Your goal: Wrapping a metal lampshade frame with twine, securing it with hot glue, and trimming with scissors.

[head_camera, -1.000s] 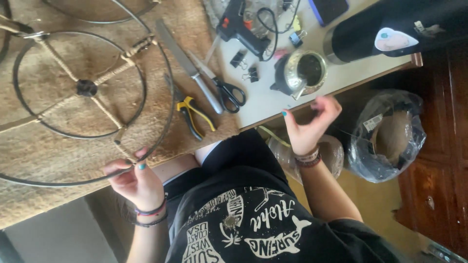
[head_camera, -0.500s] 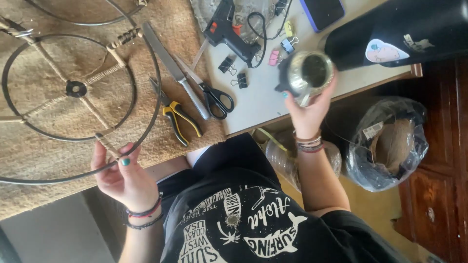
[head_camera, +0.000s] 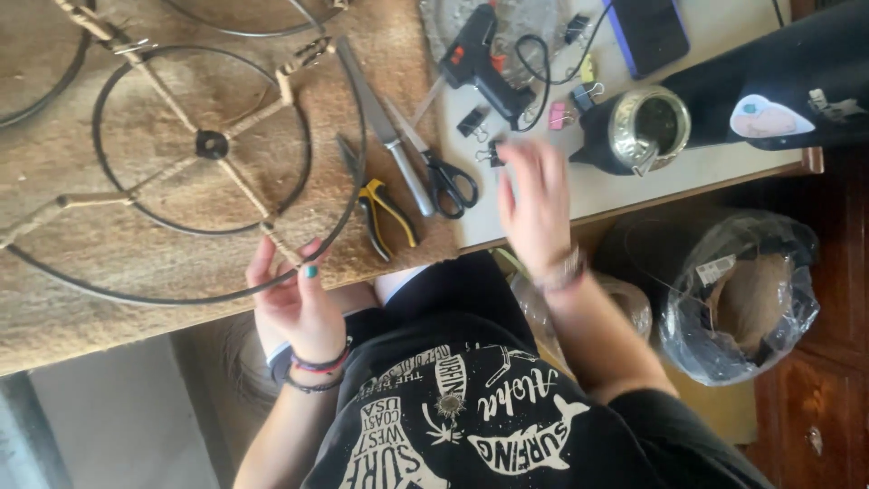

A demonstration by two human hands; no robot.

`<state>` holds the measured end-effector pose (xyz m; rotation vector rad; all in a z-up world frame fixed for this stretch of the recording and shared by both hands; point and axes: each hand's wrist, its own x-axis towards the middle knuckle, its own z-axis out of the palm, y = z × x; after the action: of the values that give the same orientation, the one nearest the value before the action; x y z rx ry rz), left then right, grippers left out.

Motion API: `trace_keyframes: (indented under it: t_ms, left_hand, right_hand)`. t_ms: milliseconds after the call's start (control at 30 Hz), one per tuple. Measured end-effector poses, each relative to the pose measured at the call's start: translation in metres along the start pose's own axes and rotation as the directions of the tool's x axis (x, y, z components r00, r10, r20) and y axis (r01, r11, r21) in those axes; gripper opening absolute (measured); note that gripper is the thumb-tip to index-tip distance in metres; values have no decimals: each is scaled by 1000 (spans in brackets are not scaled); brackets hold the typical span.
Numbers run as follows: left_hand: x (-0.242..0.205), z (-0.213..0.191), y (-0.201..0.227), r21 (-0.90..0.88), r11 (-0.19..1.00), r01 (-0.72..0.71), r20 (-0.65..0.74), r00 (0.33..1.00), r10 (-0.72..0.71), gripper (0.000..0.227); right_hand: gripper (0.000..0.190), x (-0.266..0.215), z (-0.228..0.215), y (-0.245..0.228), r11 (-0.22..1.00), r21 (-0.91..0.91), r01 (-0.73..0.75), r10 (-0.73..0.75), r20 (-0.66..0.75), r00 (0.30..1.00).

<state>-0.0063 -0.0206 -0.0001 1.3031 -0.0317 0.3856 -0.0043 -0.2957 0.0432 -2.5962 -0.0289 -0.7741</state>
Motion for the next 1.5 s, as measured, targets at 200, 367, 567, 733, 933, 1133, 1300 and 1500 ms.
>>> trace_keyframes:
  t_ms: [200,367,567,733,933,1133,1300,1500]
  left_hand:
    - [-3,-15,7,-10,986,167,74,983,-165,54]
    - [3,-30,13,13,985,175,38,984,-175,54]
    - [4,-41,10,-74,987,143,80,987,-137,36]
    - [1,-46,4,-102,980,171,71,984,-165,32]
    - [0,-49,5,-60,984,166,67,984,-162,31]
    - [0,-51,4,-125,977,172,81,983,-163,34]
    - [-1,-54,3,-154,970,186,96,980,-173,34]
    - [-1,-58,2,-191,955,227,114,971,-208,34]
  right_hand:
    - [43,76,67,62,884,-464,-61,185,227,956]
    - [33,83,74,76,877,-479,37,115,283,952]
    - [30,93,60,82,942,-336,-25,140,324,935]
    - [46,88,60,88,935,-353,47,31,211,977]
    - [23,91,61,74,981,-188,47,-28,104,994]
    - [12,92,55,75,972,-228,57,-12,195,981]
    - [16,94,40,83,994,-106,2,25,249,968]
    - [18,107,-15,12,877,396,-272,117,374,920]
